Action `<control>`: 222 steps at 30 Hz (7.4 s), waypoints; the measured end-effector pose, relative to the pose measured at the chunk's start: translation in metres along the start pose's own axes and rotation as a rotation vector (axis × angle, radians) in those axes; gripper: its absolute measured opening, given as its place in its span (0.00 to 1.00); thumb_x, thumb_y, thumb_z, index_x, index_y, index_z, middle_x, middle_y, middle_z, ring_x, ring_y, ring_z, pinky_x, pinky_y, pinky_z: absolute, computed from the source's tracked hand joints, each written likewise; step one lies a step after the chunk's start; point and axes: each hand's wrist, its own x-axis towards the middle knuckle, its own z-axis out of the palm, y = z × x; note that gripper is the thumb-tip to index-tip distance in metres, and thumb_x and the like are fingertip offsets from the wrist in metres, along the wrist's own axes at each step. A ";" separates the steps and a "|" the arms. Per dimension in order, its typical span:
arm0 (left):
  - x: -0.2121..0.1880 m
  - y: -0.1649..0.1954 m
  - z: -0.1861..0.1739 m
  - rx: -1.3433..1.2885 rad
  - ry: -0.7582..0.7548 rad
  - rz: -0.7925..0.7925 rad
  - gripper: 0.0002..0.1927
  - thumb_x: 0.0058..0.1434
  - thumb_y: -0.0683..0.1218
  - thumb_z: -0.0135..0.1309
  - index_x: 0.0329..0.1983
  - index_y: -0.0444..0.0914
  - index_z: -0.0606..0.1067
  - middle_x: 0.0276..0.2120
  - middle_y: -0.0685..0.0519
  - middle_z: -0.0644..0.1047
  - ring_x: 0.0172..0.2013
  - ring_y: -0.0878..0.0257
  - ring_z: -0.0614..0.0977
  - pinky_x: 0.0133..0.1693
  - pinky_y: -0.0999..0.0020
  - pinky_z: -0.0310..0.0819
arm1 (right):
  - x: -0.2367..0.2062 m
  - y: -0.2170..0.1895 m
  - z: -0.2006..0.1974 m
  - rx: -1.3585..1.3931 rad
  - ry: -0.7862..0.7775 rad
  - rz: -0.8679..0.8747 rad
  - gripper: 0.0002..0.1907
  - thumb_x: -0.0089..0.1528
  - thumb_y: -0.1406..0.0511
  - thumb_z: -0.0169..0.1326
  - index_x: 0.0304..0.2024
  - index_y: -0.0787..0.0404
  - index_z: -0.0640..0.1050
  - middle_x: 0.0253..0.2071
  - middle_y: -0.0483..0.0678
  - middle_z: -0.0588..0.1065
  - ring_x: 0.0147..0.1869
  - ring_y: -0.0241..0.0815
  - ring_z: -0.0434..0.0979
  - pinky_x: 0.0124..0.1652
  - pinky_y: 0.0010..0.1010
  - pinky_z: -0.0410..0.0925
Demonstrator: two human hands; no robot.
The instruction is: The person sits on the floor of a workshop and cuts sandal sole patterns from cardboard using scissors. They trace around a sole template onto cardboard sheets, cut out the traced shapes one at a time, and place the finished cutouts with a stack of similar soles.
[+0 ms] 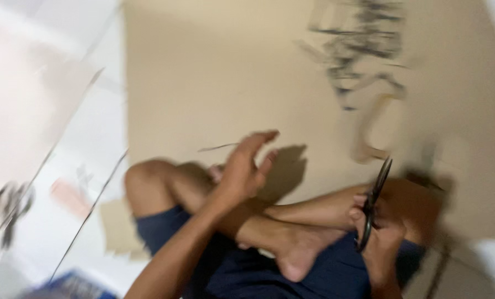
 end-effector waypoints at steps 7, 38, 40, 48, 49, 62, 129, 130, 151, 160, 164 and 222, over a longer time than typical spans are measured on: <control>-0.155 -0.039 -0.085 0.285 0.407 -0.029 0.18 0.62 0.38 0.55 0.56 0.33 0.74 0.50 0.41 0.78 0.51 0.45 0.79 0.55 0.55 0.72 | -0.031 0.003 0.088 -0.123 -0.462 0.333 0.19 0.55 0.70 0.66 0.49 0.67 0.82 0.34 0.48 0.79 0.34 0.36 0.76 0.33 0.27 0.69; -0.184 -0.085 -0.226 -0.731 1.177 -0.483 0.14 0.60 0.40 0.61 0.48 0.34 0.75 0.33 0.54 0.78 0.31 0.67 0.77 0.34 0.69 0.77 | -0.069 -0.102 0.280 0.402 -1.109 0.386 0.25 0.60 0.55 0.56 0.55 0.63 0.76 0.35 0.49 0.80 0.32 0.37 0.78 0.35 0.29 0.73; -0.151 -0.076 -0.190 -1.124 1.029 -0.577 0.11 0.58 0.40 0.60 0.44 0.34 0.75 0.31 0.52 0.78 0.24 0.61 0.79 0.27 0.65 0.78 | -0.068 -0.102 0.284 0.418 -1.097 0.360 0.25 0.60 0.54 0.55 0.55 0.63 0.77 0.34 0.49 0.80 0.32 0.37 0.78 0.35 0.29 0.73; -0.068 -0.059 -0.033 -1.276 0.295 -0.602 0.14 0.64 0.40 0.60 0.52 0.33 0.76 0.38 0.51 0.80 0.32 0.67 0.80 0.29 0.74 0.75 | -0.034 -0.072 0.226 0.284 -0.851 0.326 0.29 0.60 0.50 0.54 0.54 0.64 0.77 0.34 0.49 0.79 0.33 0.37 0.78 0.35 0.29 0.72; -0.067 -0.064 -0.025 -1.296 0.253 -0.604 0.14 0.65 0.40 0.59 0.52 0.32 0.75 0.38 0.51 0.80 0.32 0.67 0.80 0.30 0.75 0.75 | -0.032 -0.068 0.219 0.249 -0.812 0.324 0.29 0.60 0.50 0.54 0.54 0.64 0.77 0.34 0.49 0.79 0.33 0.37 0.78 0.35 0.29 0.72; -0.069 -0.066 -0.025 -1.288 0.451 -0.904 0.12 0.64 0.48 0.58 0.40 0.39 0.68 0.24 0.53 0.71 0.19 0.67 0.70 0.17 0.73 0.59 | -0.041 -0.038 0.132 0.051 -0.558 0.262 0.36 0.60 0.43 0.52 0.52 0.67 0.79 0.33 0.49 0.78 0.35 0.37 0.77 0.36 0.28 0.70; -0.086 0.012 -0.075 -0.703 -0.329 -0.656 0.15 0.68 0.50 0.53 0.38 0.33 0.80 0.22 0.55 0.79 0.17 0.73 0.73 0.18 0.78 0.64 | -0.052 -0.085 0.079 0.238 -0.869 0.465 0.09 0.60 0.68 0.61 0.38 0.71 0.80 0.28 0.48 0.77 0.29 0.34 0.74 0.30 0.25 0.67; -0.086 0.013 -0.072 -0.773 -0.351 -0.691 0.16 0.69 0.50 0.52 0.36 0.32 0.80 0.20 0.54 0.78 0.16 0.72 0.73 0.17 0.77 0.63 | -0.053 -0.084 0.079 0.280 -0.914 0.442 0.10 0.61 0.68 0.61 0.38 0.71 0.79 0.29 0.48 0.77 0.32 0.35 0.75 0.33 0.25 0.67; -0.089 0.027 -0.067 -0.646 -0.070 -0.387 0.15 0.74 0.47 0.49 0.47 0.31 0.80 0.25 0.57 0.78 0.26 0.73 0.77 0.26 0.76 0.68 | -0.082 -0.084 0.088 -0.091 -0.499 0.056 0.12 0.55 0.66 0.68 0.35 0.69 0.82 0.28 0.48 0.82 0.29 0.35 0.83 0.31 0.25 0.73; -0.091 0.026 -0.069 -0.594 -0.105 -0.305 0.13 0.75 0.46 0.51 0.46 0.30 0.79 0.27 0.57 0.76 0.31 0.73 0.75 0.33 0.76 0.69 | -0.078 -0.091 0.091 0.136 -0.598 0.217 0.18 0.61 0.66 0.60 0.50 0.73 0.79 0.37 0.50 0.83 0.38 0.34 0.83 0.39 0.25 0.75; -0.093 0.026 -0.068 -0.566 -0.087 -0.209 0.14 0.78 0.46 0.50 0.53 0.30 0.78 0.34 0.55 0.79 0.41 0.71 0.78 0.44 0.73 0.72 | -0.081 -0.088 0.092 0.202 -0.553 0.232 0.18 0.59 0.67 0.61 0.49 0.74 0.79 0.36 0.48 0.81 0.37 0.33 0.81 0.36 0.25 0.73; -0.075 0.019 -0.081 -0.751 -0.644 -0.569 0.13 0.69 0.46 0.52 0.49 0.33 0.79 0.34 0.54 0.83 0.35 0.71 0.82 0.37 0.73 0.78 | -0.077 -0.100 0.086 0.153 -0.670 0.330 0.12 0.57 0.67 0.62 0.40 0.68 0.78 0.30 0.42 0.73 0.33 0.29 0.70 0.33 0.23 0.66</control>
